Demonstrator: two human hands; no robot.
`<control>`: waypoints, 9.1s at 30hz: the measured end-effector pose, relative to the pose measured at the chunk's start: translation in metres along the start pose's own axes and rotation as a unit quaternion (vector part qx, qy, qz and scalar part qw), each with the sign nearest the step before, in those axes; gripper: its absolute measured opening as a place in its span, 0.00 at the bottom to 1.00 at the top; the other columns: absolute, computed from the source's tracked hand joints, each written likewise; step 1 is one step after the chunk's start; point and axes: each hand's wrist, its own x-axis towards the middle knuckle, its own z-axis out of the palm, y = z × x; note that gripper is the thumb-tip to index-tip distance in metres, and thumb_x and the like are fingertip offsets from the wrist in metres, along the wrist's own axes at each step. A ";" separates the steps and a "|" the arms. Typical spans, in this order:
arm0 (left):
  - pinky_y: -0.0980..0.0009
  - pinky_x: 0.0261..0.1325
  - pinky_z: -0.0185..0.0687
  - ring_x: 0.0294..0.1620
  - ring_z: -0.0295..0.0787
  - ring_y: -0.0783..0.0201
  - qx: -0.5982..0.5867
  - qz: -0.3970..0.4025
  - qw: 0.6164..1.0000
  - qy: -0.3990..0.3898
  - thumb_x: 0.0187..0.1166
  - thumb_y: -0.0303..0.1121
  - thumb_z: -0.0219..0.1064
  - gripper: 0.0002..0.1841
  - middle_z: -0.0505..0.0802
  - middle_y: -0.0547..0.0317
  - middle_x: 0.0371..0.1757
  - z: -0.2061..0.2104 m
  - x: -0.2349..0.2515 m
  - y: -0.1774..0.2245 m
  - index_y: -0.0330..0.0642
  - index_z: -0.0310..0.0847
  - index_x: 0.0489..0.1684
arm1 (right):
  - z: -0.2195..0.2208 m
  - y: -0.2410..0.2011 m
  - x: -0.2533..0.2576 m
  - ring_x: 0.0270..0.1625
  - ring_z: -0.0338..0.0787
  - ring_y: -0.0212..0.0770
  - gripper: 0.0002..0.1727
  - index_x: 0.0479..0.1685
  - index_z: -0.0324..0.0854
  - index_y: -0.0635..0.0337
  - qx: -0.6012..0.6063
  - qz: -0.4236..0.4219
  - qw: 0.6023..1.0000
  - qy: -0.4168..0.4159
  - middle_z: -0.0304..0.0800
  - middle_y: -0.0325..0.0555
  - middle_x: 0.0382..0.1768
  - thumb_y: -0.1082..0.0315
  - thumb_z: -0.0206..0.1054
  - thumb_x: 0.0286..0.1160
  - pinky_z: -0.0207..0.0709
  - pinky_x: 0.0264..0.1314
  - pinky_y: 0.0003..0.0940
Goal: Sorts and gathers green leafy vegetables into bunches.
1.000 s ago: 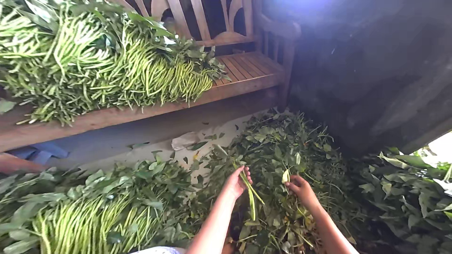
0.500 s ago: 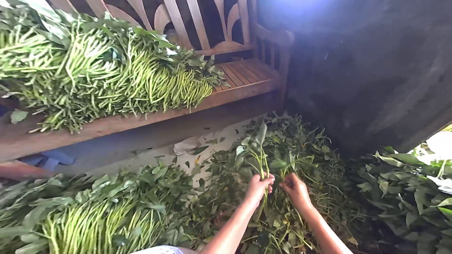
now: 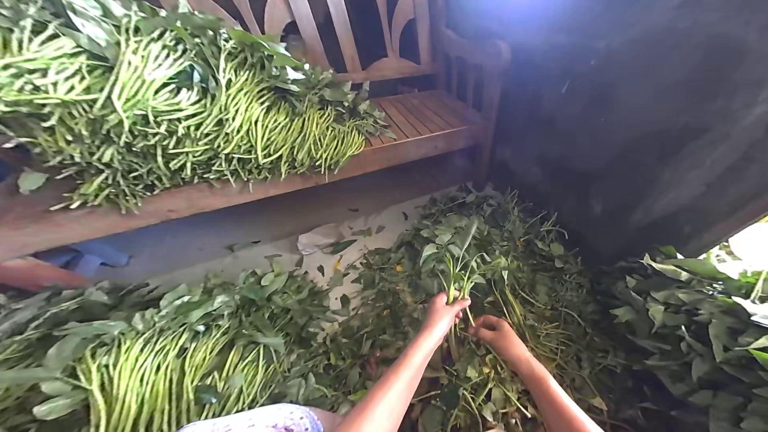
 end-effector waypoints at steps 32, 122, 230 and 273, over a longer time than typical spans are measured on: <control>0.65 0.37 0.92 0.32 0.92 0.57 -0.210 -0.101 0.958 0.169 0.85 0.26 0.65 0.15 0.90 0.41 0.43 -0.016 0.022 -0.025 0.26 0.74 0.63 | 0.018 -0.005 -0.015 0.49 0.90 0.50 0.28 0.55 0.86 0.67 -0.188 0.006 0.973 -0.131 0.92 0.58 0.46 0.50 0.51 0.94 0.80 0.62 0.52; 0.68 0.37 0.84 0.33 0.87 0.64 -0.080 0.020 0.960 0.266 0.83 0.25 0.67 0.16 0.91 0.48 0.44 -0.042 0.035 0.016 0.31 0.73 0.65 | -0.081 0.019 0.013 0.42 0.92 0.44 0.21 0.73 0.76 0.67 -0.074 0.099 0.983 0.136 0.90 0.57 0.48 0.67 0.61 0.85 0.87 0.50 0.43; 0.64 0.44 0.90 0.41 0.93 0.58 -0.214 -0.092 0.971 0.054 0.85 0.25 0.64 0.16 0.94 0.45 0.48 -0.047 0.024 -0.021 0.29 0.75 0.67 | 0.025 -0.013 0.009 0.68 0.85 0.56 0.20 0.68 0.83 0.57 -0.271 -0.064 0.958 -0.073 0.83 0.60 0.67 0.65 0.70 0.78 0.78 0.74 0.53; 0.60 0.51 0.86 0.49 0.90 0.56 -0.244 -0.054 0.962 0.114 0.85 0.23 0.61 0.20 0.91 0.44 0.56 -0.078 0.035 -0.021 0.36 0.69 0.74 | 0.007 -0.046 -0.032 0.63 0.90 0.61 0.29 0.65 0.86 0.57 -0.367 0.077 0.920 -0.116 0.91 0.60 0.60 0.44 0.69 0.78 0.78 0.70 0.67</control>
